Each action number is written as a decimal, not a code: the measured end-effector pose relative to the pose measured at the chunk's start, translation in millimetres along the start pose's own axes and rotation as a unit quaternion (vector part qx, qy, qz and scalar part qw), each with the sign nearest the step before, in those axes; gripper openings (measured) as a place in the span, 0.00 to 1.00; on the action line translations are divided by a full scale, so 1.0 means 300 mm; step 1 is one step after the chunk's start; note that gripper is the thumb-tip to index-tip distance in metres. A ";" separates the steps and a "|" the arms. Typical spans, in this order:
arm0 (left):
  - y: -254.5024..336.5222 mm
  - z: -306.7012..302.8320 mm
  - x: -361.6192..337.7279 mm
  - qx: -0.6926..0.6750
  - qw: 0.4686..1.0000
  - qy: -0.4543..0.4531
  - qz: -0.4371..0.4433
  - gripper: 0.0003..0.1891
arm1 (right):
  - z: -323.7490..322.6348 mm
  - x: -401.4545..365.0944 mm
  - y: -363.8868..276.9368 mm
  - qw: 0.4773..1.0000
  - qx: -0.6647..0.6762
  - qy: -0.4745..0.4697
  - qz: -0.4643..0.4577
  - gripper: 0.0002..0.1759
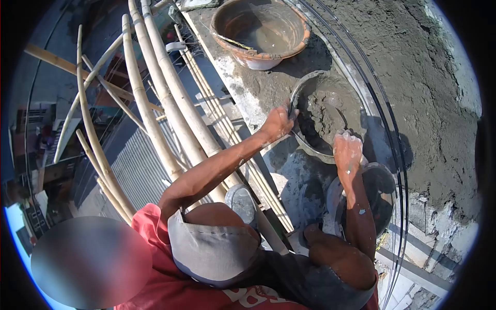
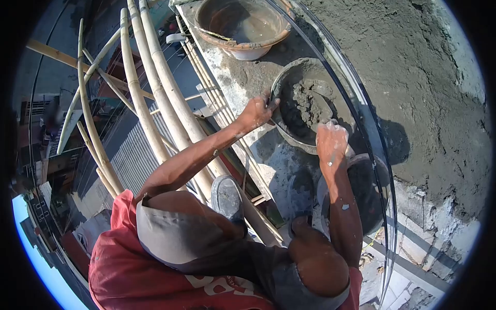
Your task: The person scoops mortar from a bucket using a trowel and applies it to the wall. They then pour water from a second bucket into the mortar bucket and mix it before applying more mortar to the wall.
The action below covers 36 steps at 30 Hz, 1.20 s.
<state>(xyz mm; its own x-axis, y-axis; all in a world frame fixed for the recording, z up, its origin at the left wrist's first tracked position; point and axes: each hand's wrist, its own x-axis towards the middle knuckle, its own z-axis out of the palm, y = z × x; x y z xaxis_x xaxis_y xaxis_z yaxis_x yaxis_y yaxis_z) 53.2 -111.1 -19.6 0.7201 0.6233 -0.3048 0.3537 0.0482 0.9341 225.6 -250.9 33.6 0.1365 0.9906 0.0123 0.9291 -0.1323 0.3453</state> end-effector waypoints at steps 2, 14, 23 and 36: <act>-0.014 -0.002 -0.016 -0.086 0.996 0.027 0.009 0.28 | -0.034 -0.048 -0.014 1.000 0.005 0.019 -0.008 0.05; -0.116 -0.116 -0.138 -0.110 0.993 0.041 -0.005 0.20 | -0.250 -0.113 0.016 0.999 -0.023 -0.017 0.017 0.05; -0.061 0.023 -0.138 0.000 0.933 0.356 -0.050 0.16 | 0.277 -0.057 -0.102 0.939 0.301 0.121 -0.112 0.11; -0.077 0.065 -0.202 0.000 0.939 0.343 0.029 0.20 | -0.224 -0.102 0.033 0.979 0.018 -0.204 0.010 0.19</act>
<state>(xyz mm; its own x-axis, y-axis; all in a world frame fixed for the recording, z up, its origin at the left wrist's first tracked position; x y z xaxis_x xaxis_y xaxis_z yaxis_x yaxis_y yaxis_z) 12.9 -165.2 -26.3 0.1853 0.9807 -0.0622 0.3265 -0.0017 0.9452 207.4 -280.2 99.8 0.2740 0.8918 -0.3600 0.9353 -0.1600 0.3156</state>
